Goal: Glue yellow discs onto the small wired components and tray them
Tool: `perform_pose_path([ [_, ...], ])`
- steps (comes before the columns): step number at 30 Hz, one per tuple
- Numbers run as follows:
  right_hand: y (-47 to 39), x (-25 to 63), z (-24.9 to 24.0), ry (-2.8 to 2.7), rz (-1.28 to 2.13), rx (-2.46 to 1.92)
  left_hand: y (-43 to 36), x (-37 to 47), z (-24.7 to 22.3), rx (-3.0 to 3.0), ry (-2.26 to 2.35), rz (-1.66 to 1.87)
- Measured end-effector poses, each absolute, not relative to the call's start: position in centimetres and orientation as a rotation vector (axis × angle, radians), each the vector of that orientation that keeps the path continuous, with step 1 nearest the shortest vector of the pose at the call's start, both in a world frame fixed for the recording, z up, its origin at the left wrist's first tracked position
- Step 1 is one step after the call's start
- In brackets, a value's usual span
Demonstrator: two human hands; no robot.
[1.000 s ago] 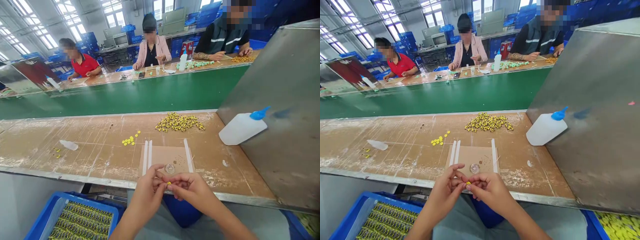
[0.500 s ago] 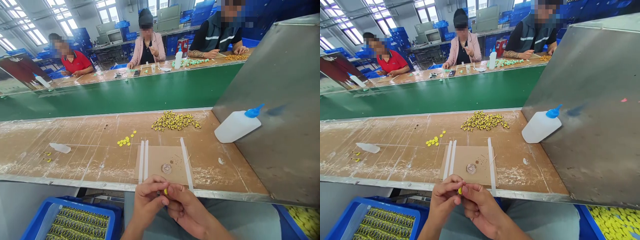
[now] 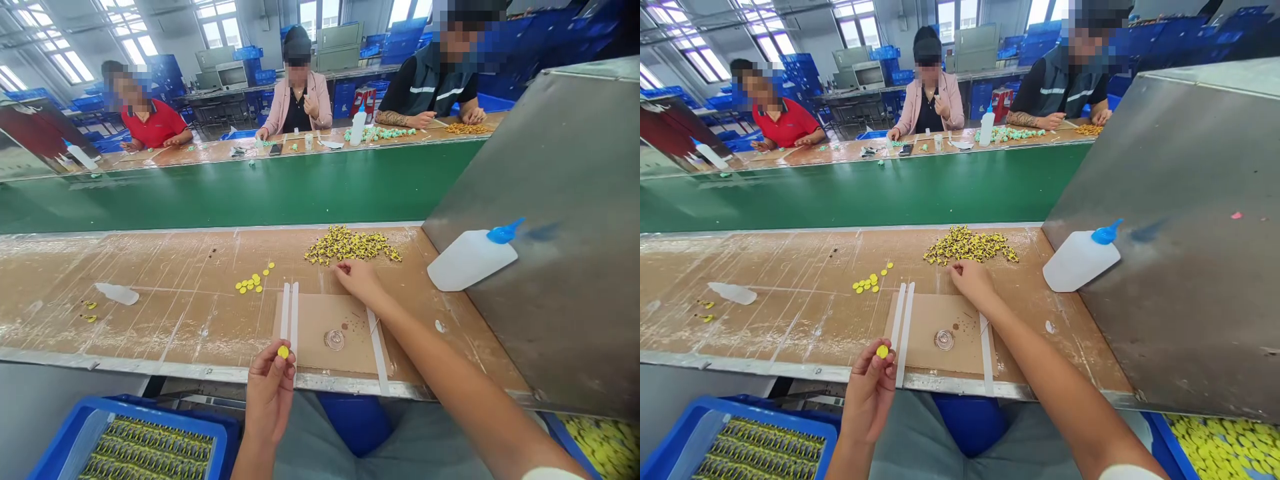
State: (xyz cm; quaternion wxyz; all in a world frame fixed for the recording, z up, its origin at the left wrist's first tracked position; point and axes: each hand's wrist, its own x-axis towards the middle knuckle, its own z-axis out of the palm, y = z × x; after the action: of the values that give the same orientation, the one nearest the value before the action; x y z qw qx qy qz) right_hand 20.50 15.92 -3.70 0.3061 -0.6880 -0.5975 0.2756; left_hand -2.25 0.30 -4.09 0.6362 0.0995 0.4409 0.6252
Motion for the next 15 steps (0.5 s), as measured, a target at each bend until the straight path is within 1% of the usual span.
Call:
perform_pose_path([
  [3,19.1,20.0,-4.4,-1.624,0.602,-1.943,0.3,-3.1,-4.8,0.173,1.030,1.423],
  [7,20.4,19.1,-5.2,-1.652,0.532,-2.031,0.7,-4.4,-5.7,0.167,1.052,1.445],
  [10,20.3,19.1,-5.4,-1.707,0.569,-1.990,1.6,-5.2,-5.9,0.194,1.064,1.465],
  [15,19.1,19.8,-5.2,-1.796,0.697,-1.799,4.0,-6.0,-6.0,0.282,1.071,1.511],
])
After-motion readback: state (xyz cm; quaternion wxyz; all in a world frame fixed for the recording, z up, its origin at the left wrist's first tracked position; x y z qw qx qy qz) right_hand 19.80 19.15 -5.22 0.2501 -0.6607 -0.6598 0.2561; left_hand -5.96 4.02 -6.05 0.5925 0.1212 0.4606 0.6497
